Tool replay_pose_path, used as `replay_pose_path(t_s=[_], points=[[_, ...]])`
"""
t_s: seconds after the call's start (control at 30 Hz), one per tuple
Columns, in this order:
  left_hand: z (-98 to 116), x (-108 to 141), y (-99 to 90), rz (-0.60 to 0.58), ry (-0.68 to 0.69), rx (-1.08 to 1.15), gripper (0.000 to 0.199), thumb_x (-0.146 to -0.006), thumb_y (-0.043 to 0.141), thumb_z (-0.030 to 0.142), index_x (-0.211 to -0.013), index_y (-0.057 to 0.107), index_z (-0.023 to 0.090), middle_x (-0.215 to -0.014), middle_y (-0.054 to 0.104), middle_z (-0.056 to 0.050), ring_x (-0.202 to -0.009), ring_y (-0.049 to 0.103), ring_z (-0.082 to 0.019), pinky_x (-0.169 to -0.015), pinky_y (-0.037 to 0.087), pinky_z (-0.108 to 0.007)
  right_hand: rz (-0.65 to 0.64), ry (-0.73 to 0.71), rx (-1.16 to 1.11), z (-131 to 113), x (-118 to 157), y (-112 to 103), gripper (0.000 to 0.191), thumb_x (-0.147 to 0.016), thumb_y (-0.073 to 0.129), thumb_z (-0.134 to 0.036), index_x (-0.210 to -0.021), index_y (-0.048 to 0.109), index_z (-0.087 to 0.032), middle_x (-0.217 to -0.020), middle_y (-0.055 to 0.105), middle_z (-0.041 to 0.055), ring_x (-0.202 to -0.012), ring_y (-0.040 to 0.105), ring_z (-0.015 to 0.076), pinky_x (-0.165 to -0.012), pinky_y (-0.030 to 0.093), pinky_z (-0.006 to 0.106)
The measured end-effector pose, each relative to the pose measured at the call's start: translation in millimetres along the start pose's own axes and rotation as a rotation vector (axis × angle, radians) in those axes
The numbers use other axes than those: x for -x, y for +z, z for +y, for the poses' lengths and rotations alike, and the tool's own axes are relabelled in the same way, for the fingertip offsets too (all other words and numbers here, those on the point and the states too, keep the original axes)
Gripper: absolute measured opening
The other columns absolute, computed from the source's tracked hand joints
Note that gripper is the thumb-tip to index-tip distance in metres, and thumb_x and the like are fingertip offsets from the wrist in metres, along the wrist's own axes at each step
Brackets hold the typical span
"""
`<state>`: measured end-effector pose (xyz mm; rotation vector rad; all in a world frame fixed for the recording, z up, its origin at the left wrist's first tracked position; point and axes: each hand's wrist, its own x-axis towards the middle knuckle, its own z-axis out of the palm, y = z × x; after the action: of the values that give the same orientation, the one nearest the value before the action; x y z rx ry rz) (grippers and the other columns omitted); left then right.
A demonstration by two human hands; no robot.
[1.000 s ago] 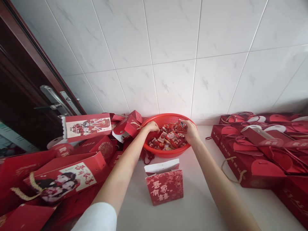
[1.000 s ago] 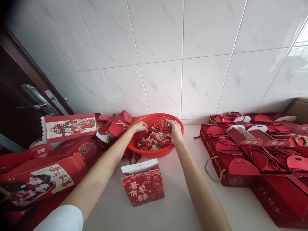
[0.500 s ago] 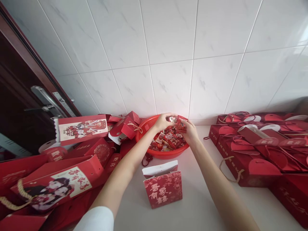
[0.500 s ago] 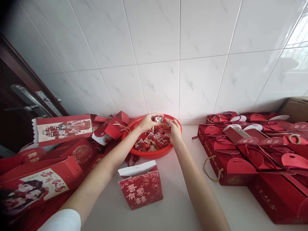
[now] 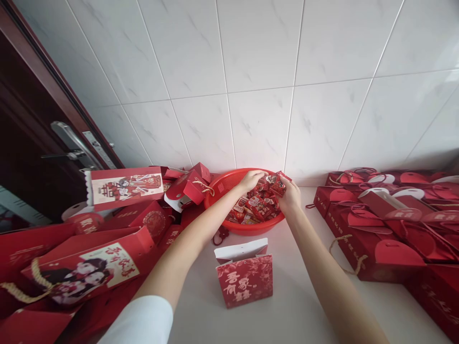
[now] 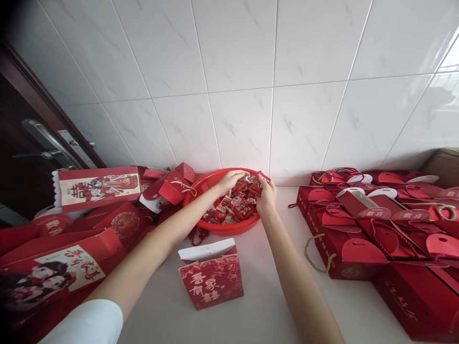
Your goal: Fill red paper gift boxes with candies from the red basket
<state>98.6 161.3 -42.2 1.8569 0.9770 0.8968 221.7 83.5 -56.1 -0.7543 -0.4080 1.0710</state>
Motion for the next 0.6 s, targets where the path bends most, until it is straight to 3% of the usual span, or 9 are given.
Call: replay_pose_path(t_s=[0.13, 0.27, 0.43, 0.6], points=[[-12, 1, 4.1, -0.2, -0.074, -0.204, 0.01, -0.079, 0.072, 0.022, -0.073, 0.077, 0.017, -0.078, 0.076, -0.003, -0.078, 0.068, -0.02, -0.078, 0.052, -0.029, -0.017, -0.04, -0.008, 1, -2, -1, 0.017, -0.064, 0.074, -0.026, -0.073, 0.06, -0.023, -0.064, 0.067, -0.0034, -0.061, 0.067, 0.0166, -0.054, 0.055, 0.028], [-19, 9, 2.1, -0.386, -0.14, -0.597, 0.01, -0.065, 0.083, 0.026, -0.06, 0.075, 0.023, -0.071, 0.075, -0.002, -0.077, 0.069, -0.023, -0.076, 0.05, -0.029, -0.005, 0.015, -0.07, -1, 1, 1, 0.016, -0.063, 0.072, -0.023, -0.072, 0.059, -0.023, -0.066, 0.068, -0.0025, -0.062, 0.066, 0.0163, -0.055, 0.055, 0.027], [-31, 5, -8.7, -0.337, -0.2, -0.751, 0.031, -0.038, 0.087, 0.007, -0.045, 0.06, 0.021, -0.059, 0.067, -0.005, -0.075, 0.068, -0.03, -0.073, 0.051, -0.034, -0.009, 0.022, -0.064, -1, 1, 0, 0.018, -0.063, 0.073, -0.025, -0.073, 0.059, -0.023, -0.068, 0.068, -0.0017, -0.065, 0.067, 0.0169, -0.057, 0.056, 0.027], [-32, -1, -3.0, -0.314, -0.159, -0.736, 0.022, -0.047, 0.082, 0.01, -0.054, 0.065, 0.023, -0.065, 0.068, -0.003, -0.082, 0.068, -0.028, -0.08, 0.052, -0.033, -0.054, 0.032, -0.027, 0, -4, -3, 0.018, -0.064, 0.072, -0.03, -0.074, 0.059, -0.023, -0.066, 0.066, -0.0016, -0.063, 0.065, 0.0169, -0.057, 0.056, 0.028]])
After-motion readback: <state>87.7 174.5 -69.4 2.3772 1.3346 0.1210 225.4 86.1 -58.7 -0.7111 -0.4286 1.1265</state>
